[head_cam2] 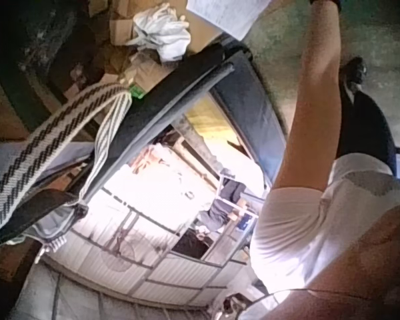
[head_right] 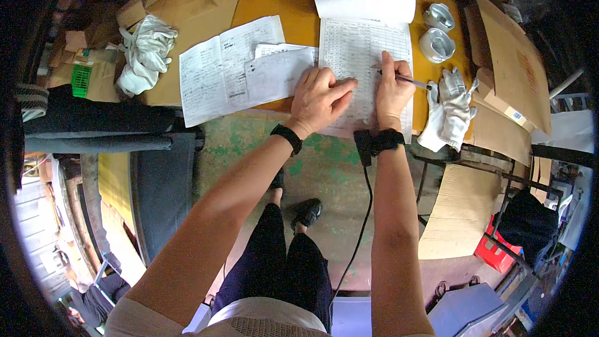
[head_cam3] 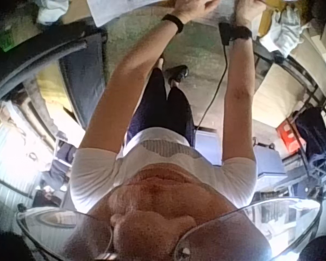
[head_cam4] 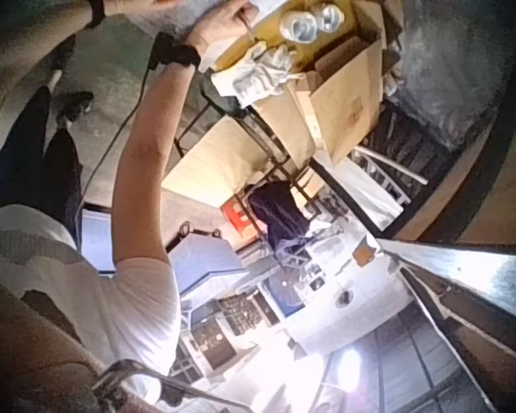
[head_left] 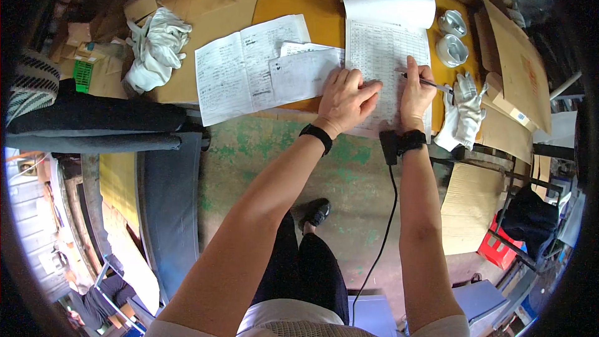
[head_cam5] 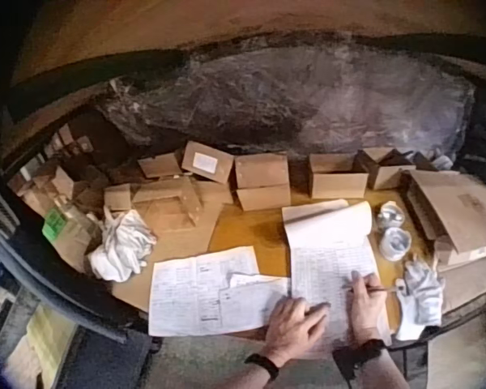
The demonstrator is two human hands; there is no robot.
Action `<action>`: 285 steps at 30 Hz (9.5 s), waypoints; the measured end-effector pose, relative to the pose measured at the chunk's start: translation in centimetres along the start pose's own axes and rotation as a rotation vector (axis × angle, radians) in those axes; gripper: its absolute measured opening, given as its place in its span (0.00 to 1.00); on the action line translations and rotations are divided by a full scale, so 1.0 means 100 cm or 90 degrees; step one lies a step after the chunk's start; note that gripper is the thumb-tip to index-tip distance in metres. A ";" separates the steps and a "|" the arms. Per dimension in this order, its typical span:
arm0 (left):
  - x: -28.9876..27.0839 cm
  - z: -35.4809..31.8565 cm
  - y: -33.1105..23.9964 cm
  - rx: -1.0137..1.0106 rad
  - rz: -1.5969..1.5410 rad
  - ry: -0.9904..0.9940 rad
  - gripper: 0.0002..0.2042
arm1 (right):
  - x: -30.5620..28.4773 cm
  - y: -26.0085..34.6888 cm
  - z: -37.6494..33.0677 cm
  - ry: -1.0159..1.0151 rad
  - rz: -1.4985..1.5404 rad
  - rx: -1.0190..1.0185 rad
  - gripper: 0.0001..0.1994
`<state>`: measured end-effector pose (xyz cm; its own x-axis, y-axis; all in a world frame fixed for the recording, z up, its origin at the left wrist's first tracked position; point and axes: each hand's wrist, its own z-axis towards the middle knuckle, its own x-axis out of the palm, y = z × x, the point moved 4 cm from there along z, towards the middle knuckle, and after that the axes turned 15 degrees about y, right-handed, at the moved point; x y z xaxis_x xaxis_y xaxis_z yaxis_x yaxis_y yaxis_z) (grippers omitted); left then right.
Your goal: The recorder fills out work forms and writes notes in a notebook at a workstation.
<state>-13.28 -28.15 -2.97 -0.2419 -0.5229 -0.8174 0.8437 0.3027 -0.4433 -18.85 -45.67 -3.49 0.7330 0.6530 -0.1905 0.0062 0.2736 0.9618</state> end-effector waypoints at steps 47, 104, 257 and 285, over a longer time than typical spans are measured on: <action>-0.001 -0.001 0.001 0.010 0.013 0.003 0.09 | 0.000 0.000 -0.002 -0.027 0.016 0.033 0.20; -0.002 -0.003 0.023 -0.069 -0.368 0.006 0.09 | 0.001 -0.002 -0.001 -0.025 0.004 0.024 0.19; -0.102 -0.101 0.133 -0.062 0.026 0.039 0.16 | 0.218 0.033 -0.052 0.208 -0.152 -0.056 0.18; -0.102 -0.099 0.131 -0.080 0.039 0.050 0.12 | 0.218 0.038 -0.053 0.204 -0.213 -0.071 0.19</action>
<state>-4.55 -10.98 -4.08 -0.2334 -0.4380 -0.8681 0.7927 0.4313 -0.4308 -6.44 -26.68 -5.07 0.4564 0.6966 -0.5535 0.1194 0.5685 0.8140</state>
